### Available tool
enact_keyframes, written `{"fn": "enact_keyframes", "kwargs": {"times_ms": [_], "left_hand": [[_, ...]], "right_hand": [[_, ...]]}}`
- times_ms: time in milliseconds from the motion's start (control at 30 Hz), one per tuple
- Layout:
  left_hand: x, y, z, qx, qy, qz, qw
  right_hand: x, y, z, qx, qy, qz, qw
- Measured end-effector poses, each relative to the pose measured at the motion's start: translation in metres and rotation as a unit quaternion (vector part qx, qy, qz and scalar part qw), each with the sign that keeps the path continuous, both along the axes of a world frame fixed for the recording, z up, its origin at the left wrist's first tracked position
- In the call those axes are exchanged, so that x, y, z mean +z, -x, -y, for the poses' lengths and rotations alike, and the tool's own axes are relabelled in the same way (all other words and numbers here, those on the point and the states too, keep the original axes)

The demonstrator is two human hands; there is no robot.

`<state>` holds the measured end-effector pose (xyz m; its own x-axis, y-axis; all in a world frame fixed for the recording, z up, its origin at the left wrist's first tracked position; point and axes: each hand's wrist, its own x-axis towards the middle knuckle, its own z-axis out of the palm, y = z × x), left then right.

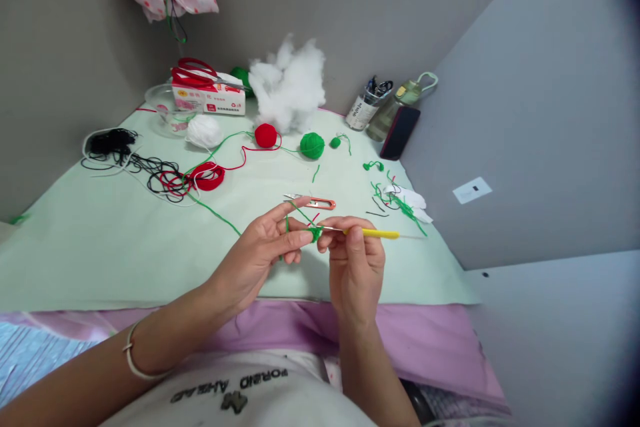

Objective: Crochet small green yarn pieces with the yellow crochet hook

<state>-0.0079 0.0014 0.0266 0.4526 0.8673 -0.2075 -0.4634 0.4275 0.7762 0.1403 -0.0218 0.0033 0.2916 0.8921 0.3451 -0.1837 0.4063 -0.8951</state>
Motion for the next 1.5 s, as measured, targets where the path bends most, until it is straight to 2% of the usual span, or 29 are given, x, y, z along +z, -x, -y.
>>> {"fn": "enact_keyframes", "kwargs": {"times_ms": [133,233,300,367,467,533,567,600,633,700,767,833,900,1033,1100,1167,1200,1233,1267,1333,1367,1433,1500], "left_hand": [[0.003,0.001,0.001,0.017,-0.016,-0.022,0.999],[0.003,0.001,0.001,0.042,-0.048,-0.054,0.996],[0.003,0.001,0.001,0.058,-0.077,-0.083,0.992],[0.003,0.0,0.003,0.078,-0.104,-0.115,0.985],[0.003,-0.001,0.006,0.101,-0.117,-0.131,0.979],[0.002,-0.002,0.006,0.077,-0.083,-0.088,0.99],[0.002,-0.002,0.006,0.049,-0.051,-0.056,0.996],[0.001,-0.002,0.005,0.021,-0.015,-0.023,0.999],[0.001,-0.002,0.004,0.001,0.018,0.004,1.0],[0.0,-0.002,0.001,-0.012,0.052,0.038,0.998],[0.001,-0.001,-0.001,0.003,0.033,0.044,0.998],[0.001,-0.001,-0.001,0.004,-0.007,0.027,1.0],[0.0,-0.002,0.0,0.002,-0.041,-0.001,0.999],[-0.002,-0.003,0.002,0.037,-0.087,-0.041,0.995],[-0.003,-0.004,0.001,0.041,-0.083,-0.037,0.995],[-0.004,-0.004,-0.001,0.014,-0.045,-0.009,0.999],[-0.005,-0.005,-0.003,-0.003,-0.019,0.009,1.0],[-0.005,-0.005,-0.005,-0.015,0.004,0.027,1.0],[-0.006,-0.004,-0.006,-0.023,0.019,0.041,0.999],[-0.006,-0.004,-0.009,-0.016,0.026,0.051,0.998],[-0.006,-0.004,-0.009,-0.005,0.018,0.047,0.999],[-0.006,-0.004,-0.008,0.015,-0.014,0.027,0.999],[-0.007,-0.005,-0.006,0.028,-0.052,0.008,0.998]], "right_hand": [[0.004,-0.005,0.001,0.023,-0.007,0.011,1.0],[0.009,-0.008,0.006,-0.003,-0.03,0.104,0.994],[0.011,-0.009,0.01,-0.032,-0.065,0.186,0.98],[0.01,-0.009,0.013,-0.055,-0.114,0.275,0.953],[0.001,-0.007,0.016,-0.094,-0.176,0.414,0.888],[-0.007,-0.004,0.016,-0.143,-0.199,0.47,0.848],[-0.009,-0.003,0.016,-0.165,-0.209,0.472,0.84],[-0.01,-0.002,0.015,-0.177,-0.209,0.459,0.845],[-0.01,-0.001,0.014,-0.178,-0.199,0.43,0.862],[-0.005,-0.001,0.012,-0.157,-0.153,0.332,0.917],[0.002,-0.001,0.009,-0.114,-0.099,0.211,0.966],[0.007,0.0,0.006,-0.068,-0.071,0.134,0.986],[0.008,0.001,0.004,-0.048,-0.074,0.133,0.987],[0.002,0.004,0.005,-0.085,-0.094,0.219,0.968],[-0.002,0.003,0.007,-0.117,-0.13,0.304,0.937],[-0.005,0.0,0.008,-0.144,-0.176,0.381,0.896],[-0.005,-0.002,0.008,-0.152,-0.185,0.39,0.889],[-0.004,-0.003,0.007,-0.154,-0.177,0.371,0.899],[-0.003,-0.004,0.006,-0.149,-0.154,0.327,0.92],[0.001,-0.006,0.003,-0.118,-0.095,0.197,0.969],[0.003,-0.005,0.002,-0.092,-0.072,0.139,0.983],[0.006,-0.003,0.001,-0.041,-0.055,0.088,0.994],[0.006,-0.001,0.0,-0.024,-0.056,0.103,0.993]]}}
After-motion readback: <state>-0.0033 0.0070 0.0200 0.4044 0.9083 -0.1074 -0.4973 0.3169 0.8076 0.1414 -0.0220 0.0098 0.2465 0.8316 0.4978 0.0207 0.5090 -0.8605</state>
